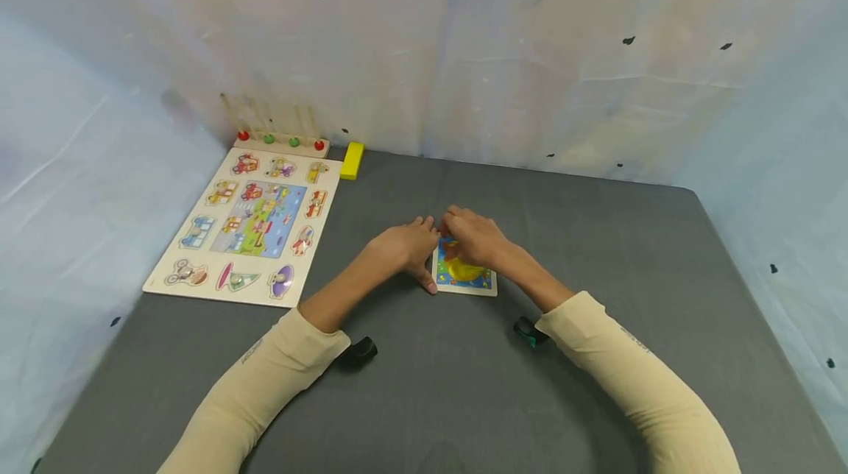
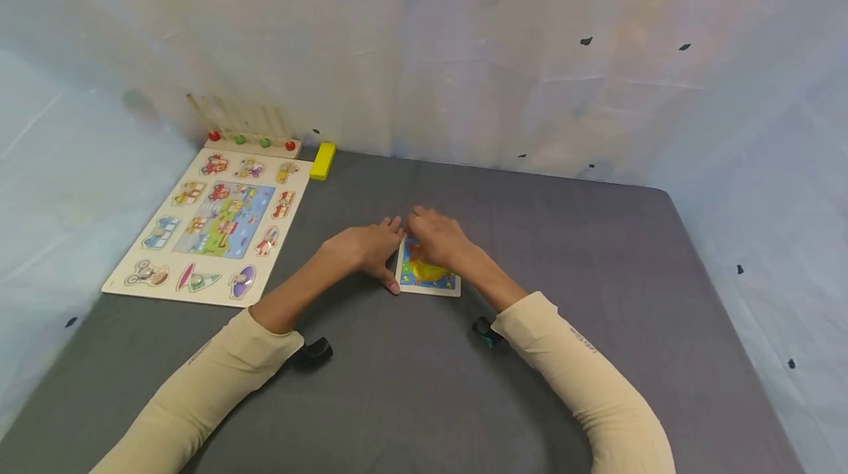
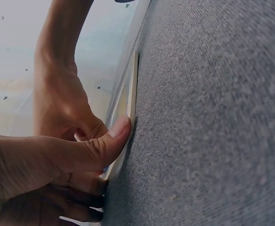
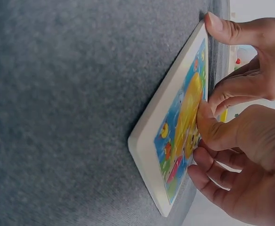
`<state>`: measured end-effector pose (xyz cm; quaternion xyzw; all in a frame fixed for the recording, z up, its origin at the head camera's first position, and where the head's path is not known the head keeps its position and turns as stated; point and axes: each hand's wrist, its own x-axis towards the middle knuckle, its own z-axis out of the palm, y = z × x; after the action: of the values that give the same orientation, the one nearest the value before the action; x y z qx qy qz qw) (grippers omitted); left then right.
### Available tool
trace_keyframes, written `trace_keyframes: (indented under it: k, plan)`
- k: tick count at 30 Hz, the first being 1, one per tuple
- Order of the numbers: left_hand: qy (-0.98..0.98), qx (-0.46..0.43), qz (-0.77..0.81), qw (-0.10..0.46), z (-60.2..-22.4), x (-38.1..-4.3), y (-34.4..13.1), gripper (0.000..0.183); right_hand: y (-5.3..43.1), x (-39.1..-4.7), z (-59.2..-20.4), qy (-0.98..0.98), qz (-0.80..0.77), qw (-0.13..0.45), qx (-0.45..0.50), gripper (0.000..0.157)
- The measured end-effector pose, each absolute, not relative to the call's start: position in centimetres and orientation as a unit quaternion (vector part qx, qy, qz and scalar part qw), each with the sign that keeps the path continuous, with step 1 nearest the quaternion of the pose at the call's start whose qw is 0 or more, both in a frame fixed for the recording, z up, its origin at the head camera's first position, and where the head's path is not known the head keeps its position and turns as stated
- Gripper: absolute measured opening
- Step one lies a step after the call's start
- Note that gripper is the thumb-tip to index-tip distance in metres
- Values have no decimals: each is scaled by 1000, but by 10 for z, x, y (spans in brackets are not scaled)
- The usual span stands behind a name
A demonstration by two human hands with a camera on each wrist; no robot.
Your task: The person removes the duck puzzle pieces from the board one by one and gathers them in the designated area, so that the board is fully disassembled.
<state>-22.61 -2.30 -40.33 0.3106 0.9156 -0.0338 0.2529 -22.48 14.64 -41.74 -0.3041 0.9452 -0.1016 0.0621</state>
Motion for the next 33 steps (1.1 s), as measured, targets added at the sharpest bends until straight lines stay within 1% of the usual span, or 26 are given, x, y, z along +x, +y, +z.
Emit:
trace_keyframes:
  k: [7, 13, 14, 18, 20, 21, 26, 30, 33]
  plan:
    - [914, 303, -34, 268, -402, -226, -19, 117, 151, -224, -420, 943, -115, 55, -307, 36]
    - [916, 305, -32, 259, -400, -225, -17, 116, 152, -224, -419, 941, -126, 56, -308, 38]
    - [917, 303, -34, 257, -400, -225, -17, 116, 151, -224, -419, 941, -130, 58, -308, 38]
    - [917, 303, -37, 258, -399, -225, -21, 114, 150, -223, -418, 940, -127, 62, -312, 24]
    - [915, 308, -31, 258, -400, -225, -22, 113, 151, -222, -418, 941, -127, 62, -309, 21]
    - [915, 309, -30, 259, -400, -225, -22, 113, 152, -222, -418, 940, -128, 58, -309, 21]
    - [915, 303, -34, 263, -399, -227, -22, 113, 154, -221, -418, 937, -165, 53, -304, 33]
    - [914, 302, -36, 267, -399, -227, -23, 114, 157, -221, -420, 930, -197, 44, -307, 31]
    - [916, 299, -35, 264, -401, -225, -22, 114, 161, -219, -421, 920, -224, 34, -321, 26]
